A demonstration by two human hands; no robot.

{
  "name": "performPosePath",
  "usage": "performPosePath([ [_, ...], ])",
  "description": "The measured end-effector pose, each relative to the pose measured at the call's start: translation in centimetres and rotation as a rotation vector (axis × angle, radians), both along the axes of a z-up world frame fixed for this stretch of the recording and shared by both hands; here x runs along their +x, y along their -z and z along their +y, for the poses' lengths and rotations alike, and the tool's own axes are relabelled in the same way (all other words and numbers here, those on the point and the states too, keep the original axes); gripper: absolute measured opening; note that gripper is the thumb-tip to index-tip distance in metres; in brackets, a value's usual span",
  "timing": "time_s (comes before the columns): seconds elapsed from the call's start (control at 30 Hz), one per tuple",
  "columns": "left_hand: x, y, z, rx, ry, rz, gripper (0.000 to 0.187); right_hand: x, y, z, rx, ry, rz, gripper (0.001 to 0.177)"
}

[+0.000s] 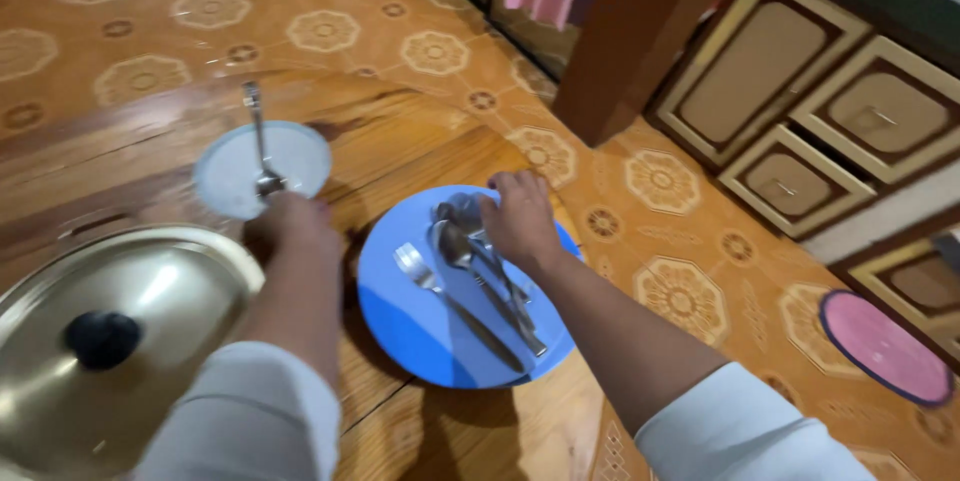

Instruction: Clearing dishes from a dining table and wiping the surface with a cloth

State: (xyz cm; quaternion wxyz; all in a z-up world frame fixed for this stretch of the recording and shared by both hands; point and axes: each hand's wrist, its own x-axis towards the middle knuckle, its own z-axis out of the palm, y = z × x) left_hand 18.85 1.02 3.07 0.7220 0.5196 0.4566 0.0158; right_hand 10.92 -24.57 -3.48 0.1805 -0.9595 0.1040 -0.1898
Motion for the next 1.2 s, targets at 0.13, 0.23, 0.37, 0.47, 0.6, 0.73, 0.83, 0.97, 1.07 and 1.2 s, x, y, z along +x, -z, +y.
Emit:
performPosePath([
  [0.13, 4.6, 6.3, 1.3, -0.007, -0.031, -0.009, 0.045, -1.6, 0.0, -0.9, 0.016, -0.009, -0.016, 0.028],
  [0.23, 5.3, 6.3, 1.7, 0.002, -0.145, -0.035, 0.054, -2.6, -0.6, -1.1, 0.087, 0.051, 0.029, 0.028],
  [0.37, 1.3, 0.1, 1.0, 0.080, 0.221, -0.106, 0.052, -2.8, -1.3, -1.5, 0.100, 0.101, 0.069, 0.027],
  [0.47, 1.1, 3.2, 0.7, -0.066, 0.185, -0.253, 0.065, -2.8, -2.9, -1.0, 0.121, 0.116, 0.110, 0.028],
  [0.6, -6.2, -1.7, 0.2, -0.271, 0.207, -0.331, 0.070, -2.2, -3.1, -0.9, 0.149, 0.119, 0.174, 0.033],
  [0.73, -11.6, -3.0, 1.0, -0.181, 0.460, -0.343, 0.066, -2.6, -3.5, -0.9, 0.168, 0.118, 0.243, 0.039],
  [0.83, -14.8, -3.7, 1.7, -0.196, 0.655, -0.314, 0.064, -3.8, -2.7, -1.2, 0.227, 0.177, 0.330, 0.051],
  [0.97, -18.3, -5.9, 2.3, -0.207, 0.847, -0.209, 0.065, -8.3, -4.0, -0.5, 0.281, 0.273, 0.425, 0.065],
  [1.07, -19.1, -5.8, 2.4, -0.161, 0.903, -0.157, 0.066, -10.6, -4.4, 0.1, 0.386, 0.278, 0.408, 0.070],
  [1.2, -16.5, 0.3, 0.5, 0.288, 1.068, -0.078, 0.068, -13.8, -7.7, 2.0, 0.510, 0.180, 0.351, 0.075],
])
